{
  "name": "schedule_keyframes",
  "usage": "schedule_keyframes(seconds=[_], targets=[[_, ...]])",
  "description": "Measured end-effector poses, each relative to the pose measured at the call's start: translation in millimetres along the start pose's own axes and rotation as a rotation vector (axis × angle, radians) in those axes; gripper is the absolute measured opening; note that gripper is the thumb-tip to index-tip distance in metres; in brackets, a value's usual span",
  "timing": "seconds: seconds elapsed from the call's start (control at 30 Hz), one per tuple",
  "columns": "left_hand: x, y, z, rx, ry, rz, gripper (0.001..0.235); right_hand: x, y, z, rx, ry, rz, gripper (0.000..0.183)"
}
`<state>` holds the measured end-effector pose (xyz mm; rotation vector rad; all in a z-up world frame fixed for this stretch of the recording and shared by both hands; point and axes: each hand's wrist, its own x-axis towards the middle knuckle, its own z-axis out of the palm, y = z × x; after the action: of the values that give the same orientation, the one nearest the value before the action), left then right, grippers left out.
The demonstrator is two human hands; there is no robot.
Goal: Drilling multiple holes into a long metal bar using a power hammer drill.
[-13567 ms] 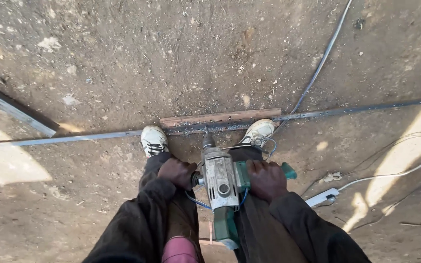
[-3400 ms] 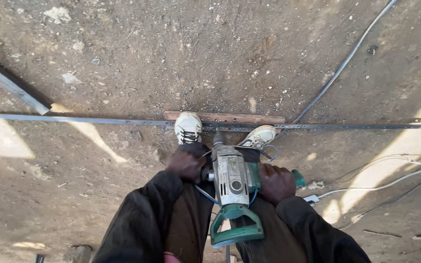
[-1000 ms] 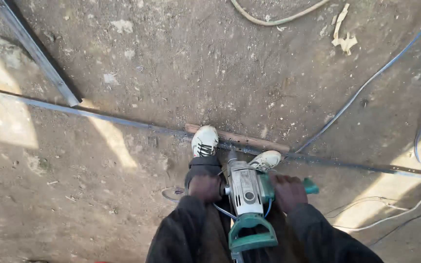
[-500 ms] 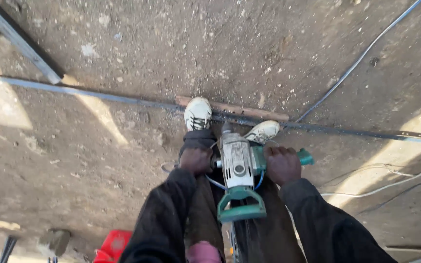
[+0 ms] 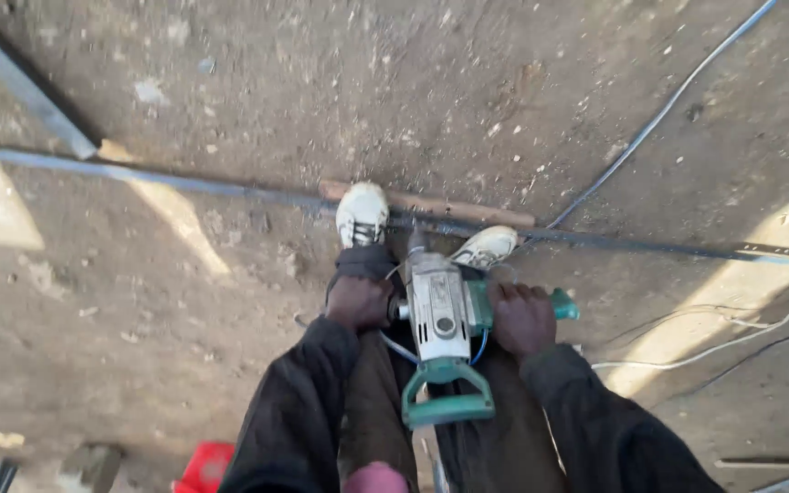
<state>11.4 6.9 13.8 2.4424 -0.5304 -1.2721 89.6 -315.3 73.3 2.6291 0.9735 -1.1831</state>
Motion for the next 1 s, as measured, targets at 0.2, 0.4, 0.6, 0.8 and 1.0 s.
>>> schedule_keyframes(seconds=[0.2, 0.4, 0.6, 0.8, 1.0], targets=[[-5.4, 16.3, -5.6, -0.164, -0.116, -0.15, 0.046, -16.4, -5.7, -12.3, 0.121, 0.021, 0.001, 0.034], [-5.0, 31.7, -47.0, -0.073, -0.148, -0.056, 0.039, -51.3, 1.3, 27.3, 0.24, -0.087, 0.105, 0.051], [5.5, 52.2, -58.5, -0.129, -0.123, -0.078, 0.029, -63.0, 19.9, 35.4, 0.298, -0.04, 0.124, 0.058], [21.4, 51.9, -63.2, -0.104, 0.003, -0.053, 0.022, -56.6, 26.8, 35.2, 0.316, 0.008, 0.147, 0.064], [22.1, 43.3, -46.3, -0.074, 0.015, -0.07, 0.023, -57.3, 14.0, 33.8, 0.34, 0.038, 0.172, 0.063]])
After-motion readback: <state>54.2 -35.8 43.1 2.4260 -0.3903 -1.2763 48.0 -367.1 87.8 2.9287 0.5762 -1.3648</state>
